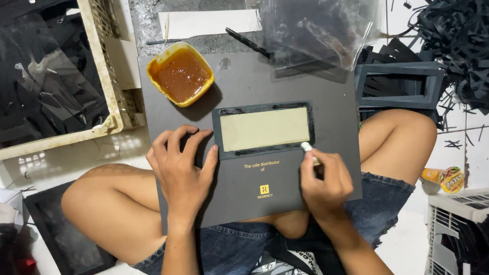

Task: The person sits on the floor with a dark picture frame board on their lap and runs a white stick around the frame opening, dipping it into a container of amber liquid to spread adhesive along the border. They then align a beige backing board over the opening, press it down, peel away the black frame border piece, and smooth the board in place.

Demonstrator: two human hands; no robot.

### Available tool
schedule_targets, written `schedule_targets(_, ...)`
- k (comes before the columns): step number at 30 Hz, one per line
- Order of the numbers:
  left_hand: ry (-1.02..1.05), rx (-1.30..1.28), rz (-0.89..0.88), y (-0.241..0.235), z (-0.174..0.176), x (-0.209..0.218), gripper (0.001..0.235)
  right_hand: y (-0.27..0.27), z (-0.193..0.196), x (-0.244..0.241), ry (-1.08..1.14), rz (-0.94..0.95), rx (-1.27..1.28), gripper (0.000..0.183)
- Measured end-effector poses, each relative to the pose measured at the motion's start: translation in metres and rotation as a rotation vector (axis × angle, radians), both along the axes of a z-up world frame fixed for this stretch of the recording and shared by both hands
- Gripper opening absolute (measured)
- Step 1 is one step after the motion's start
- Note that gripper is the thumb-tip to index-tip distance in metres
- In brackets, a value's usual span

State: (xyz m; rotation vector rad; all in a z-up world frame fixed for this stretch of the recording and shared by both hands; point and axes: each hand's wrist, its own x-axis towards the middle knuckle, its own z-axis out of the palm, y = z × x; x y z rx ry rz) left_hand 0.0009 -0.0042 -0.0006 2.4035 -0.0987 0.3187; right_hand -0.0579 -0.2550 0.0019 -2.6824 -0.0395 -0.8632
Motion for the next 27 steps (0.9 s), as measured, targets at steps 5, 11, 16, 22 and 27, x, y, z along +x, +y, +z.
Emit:
schedule_targets(5,-0.001,0.009,0.001,-0.001,-0.001,-0.001,0.024,0.010,-0.007,-0.001,0.011,-0.003,0.011,0.009)
schedule_targets(11,0.016,0.018,-0.004,0.001,-0.001,-0.001,0.024,0.053,-0.004,-0.002,0.058,0.192,0.246,0.011)
schedule_targets(16,0.067,-0.003,0.021,-0.001,0.013,0.000,0.022,0.056,0.033,0.011,0.264,0.197,0.390,0.022)
schedule_targets(22,0.051,0.009,0.006,0.004,-0.001,-0.002,0.025,0.066,0.050,0.082,0.106,0.192,0.503,0.008)
schedule_targets(27,0.052,-0.022,0.005,0.004,0.003,0.001,0.023,0.098,0.062,0.156,0.153,0.544,0.361,0.005)
